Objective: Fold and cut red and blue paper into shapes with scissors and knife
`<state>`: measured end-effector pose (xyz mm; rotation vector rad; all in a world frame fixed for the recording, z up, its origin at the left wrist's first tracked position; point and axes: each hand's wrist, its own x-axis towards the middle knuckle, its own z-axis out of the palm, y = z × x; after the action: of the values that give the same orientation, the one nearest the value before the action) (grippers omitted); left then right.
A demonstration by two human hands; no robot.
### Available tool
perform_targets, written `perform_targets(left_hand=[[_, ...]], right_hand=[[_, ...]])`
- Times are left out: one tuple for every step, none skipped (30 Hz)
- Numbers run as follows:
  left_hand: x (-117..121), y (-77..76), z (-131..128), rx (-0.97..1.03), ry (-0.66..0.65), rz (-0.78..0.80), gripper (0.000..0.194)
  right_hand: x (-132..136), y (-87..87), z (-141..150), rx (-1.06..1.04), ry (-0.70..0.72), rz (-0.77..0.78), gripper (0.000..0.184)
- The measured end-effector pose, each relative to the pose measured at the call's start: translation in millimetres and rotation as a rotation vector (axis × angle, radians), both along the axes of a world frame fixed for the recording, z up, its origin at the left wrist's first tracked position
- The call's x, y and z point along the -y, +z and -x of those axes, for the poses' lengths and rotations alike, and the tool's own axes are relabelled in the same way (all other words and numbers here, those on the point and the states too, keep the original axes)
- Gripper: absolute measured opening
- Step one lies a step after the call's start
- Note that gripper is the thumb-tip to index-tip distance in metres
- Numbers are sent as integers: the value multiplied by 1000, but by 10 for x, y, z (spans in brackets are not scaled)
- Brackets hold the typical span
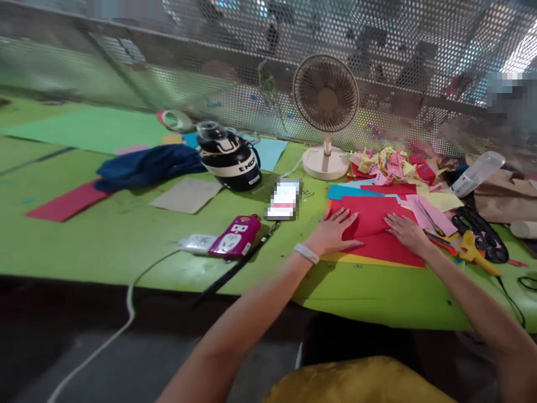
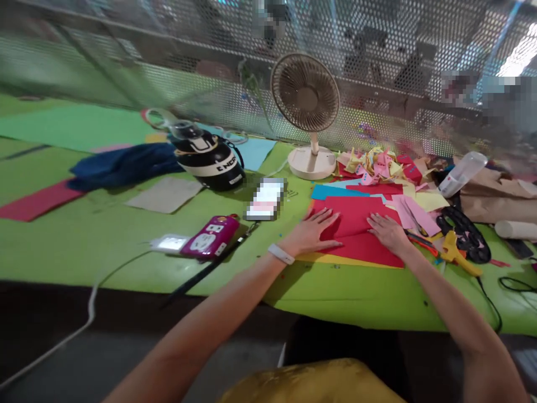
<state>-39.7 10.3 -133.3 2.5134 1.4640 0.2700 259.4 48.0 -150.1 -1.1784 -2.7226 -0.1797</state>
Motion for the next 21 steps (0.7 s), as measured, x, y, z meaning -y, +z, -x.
perform_targets(left_hand=[[13, 1, -7, -6, -1, 6, 98], [24, 0, -14, -14, 6, 17, 98], [33, -1, -19, -19, 10, 25, 96], [40, -3, -22, -20, 12, 29, 93], [45, -7, -22, -17, 14, 26, 91], [49, -12, -21, -8, 14, 13, 89], [52, -18, -21, 4, 9, -10, 87], [54, -25, -22, 18, 3, -44, 85], [56, -30, -27, 33, -9, -85, 84], [57, -34, -37, 46, -28, -132, 82], [57, -37, -51, 56, -56, -178, 79], [58, -39, -71, 62, -90, -222, 76], [57, -41, -94, 65, -126, -263, 73], [56, -44, -118, 68, -159, -299, 70], [52, -50, -140, 70, -187, -330, 65], [46, -61, -159, 73, -204, -356, 60], [36, -76, -171, 78, -215, -376, 55], [21, -96, -174, 83, -224, -387, 50], [3, -120, -169, 87, -219, -388, 47], [-19, -144, -155, 94, -223, -382, 45], [-42, -169, -134, 100, -229, -366, 45]], right_hand=[[19, -17, -4, -21, -7, -6, 40], [33, -30, -7, -41, -9, -8, 39], [44, -41, -9, -60, -10, -8, 39], [52, -49, -11, -77, -17, -5, 39], [56, -55, -11, -84, -24, 0, 39], [59, -57, -11, -91, -34, 3, 39], [62, -57, -10, -97, -37, 3, 38], [65, -52, -7, -96, -39, 4, 38], [69, -43, -2, -96, -38, -1, 38], [76, -29, 7, -97, -42, -10, 38], [86, -10, 20, -99, -43, -19, 38], [99, 11, 38, -105, -47, -32, 37], [114, 34, 61, -116, -53, -44, 37], [132, 58, 88, -128, -54, -58, 36], [151, 80, 119, -136, -45, -64, 36], [171, 101, 150, -144, -28, -71, 35], [192, 120, 182, -157, -17, -77, 35], [212, 138, 210, -173, -1, -78, 34], [232, 155, 233, -192, 8, -69, 33], [251, 173, 248, -211, 19, -60, 32], [269, 191, 255, -231, 34, -50, 32]])
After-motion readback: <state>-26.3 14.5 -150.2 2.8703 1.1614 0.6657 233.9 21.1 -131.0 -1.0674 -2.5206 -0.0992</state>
